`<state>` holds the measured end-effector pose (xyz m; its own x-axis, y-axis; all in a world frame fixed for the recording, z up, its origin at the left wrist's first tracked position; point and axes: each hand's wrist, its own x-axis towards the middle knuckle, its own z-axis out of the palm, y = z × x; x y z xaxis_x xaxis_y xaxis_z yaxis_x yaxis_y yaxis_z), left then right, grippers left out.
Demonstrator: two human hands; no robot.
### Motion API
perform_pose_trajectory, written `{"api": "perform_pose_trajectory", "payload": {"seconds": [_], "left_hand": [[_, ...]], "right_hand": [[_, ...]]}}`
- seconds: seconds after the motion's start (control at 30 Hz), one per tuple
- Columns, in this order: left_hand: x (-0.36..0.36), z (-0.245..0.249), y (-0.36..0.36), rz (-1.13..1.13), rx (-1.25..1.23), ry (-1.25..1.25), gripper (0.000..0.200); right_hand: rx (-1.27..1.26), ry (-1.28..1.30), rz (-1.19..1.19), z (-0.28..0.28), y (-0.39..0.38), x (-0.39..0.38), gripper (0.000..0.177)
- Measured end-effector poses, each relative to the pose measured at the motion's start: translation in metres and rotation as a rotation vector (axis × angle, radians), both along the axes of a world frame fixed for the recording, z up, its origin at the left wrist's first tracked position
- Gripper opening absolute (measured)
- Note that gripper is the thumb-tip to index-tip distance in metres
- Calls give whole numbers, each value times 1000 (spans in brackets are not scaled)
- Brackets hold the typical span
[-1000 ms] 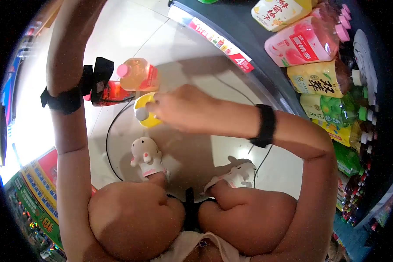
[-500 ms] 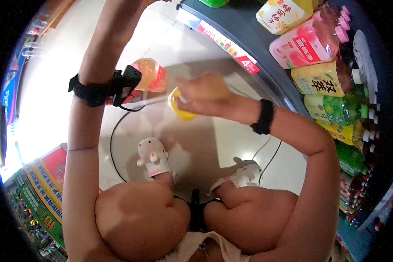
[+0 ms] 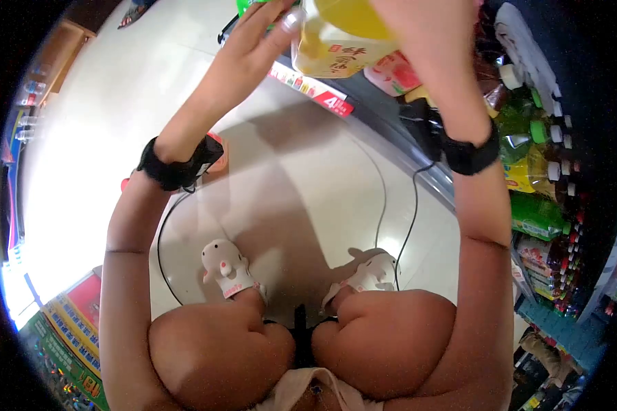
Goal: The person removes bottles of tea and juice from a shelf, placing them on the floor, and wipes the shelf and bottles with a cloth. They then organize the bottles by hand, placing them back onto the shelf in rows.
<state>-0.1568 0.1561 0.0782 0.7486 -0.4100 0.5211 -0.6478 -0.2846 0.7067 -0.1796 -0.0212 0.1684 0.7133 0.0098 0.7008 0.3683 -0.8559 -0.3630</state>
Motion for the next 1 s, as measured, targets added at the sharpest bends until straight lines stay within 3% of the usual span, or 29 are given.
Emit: {"api": "perform_pose_trajectory", "payload": {"seconds": [0.07, 0.13, 0.23, 0.33, 0.43, 0.53, 0.57, 0.77, 0.87, 0.93, 1.0], "left_hand": [[16, -15, -12, -58, 4, -180, 80], [15, -34, -21, -82, 93, 152, 77], [26, -60, -32, -59, 157, 156, 80], [36, -75, -41, -48, 191, 174, 84], [47, -79, -49, -41, 249, 179, 91], [60, -82, -58, -50, 277, 205, 92], [67, -81, -54, -148, 254, 205, 92], [98, -93, -61, -172, 393, 224, 90], [89, -96, -65, -138, 334, 251, 90], [88, -99, -68, -154, 238, 242, 90], [89, -101, -72, -130, 312, 311, 75]], "right_hand": [[-27, -109, -23, -12, 9, 6, 19], [-25, -4, -41, -31, -7, 22, 21], [-93, 148, -159, -20, -11, 13, 24], [-58, 209, -67, -17, -11, 17, 24], [-259, 259, -45, -14, -18, 27, 23], [-263, 244, 129, -21, -30, 46, 23], [-256, 220, 141, -20, -32, 43, 23], [-182, 259, 80, -15, -22, 37, 26], [-383, 82, -5, -12, -26, 29, 28], [-397, 94, -42, -12, -25, 24, 28], [-378, 169, -80, -10, -22, 25, 29]]}}
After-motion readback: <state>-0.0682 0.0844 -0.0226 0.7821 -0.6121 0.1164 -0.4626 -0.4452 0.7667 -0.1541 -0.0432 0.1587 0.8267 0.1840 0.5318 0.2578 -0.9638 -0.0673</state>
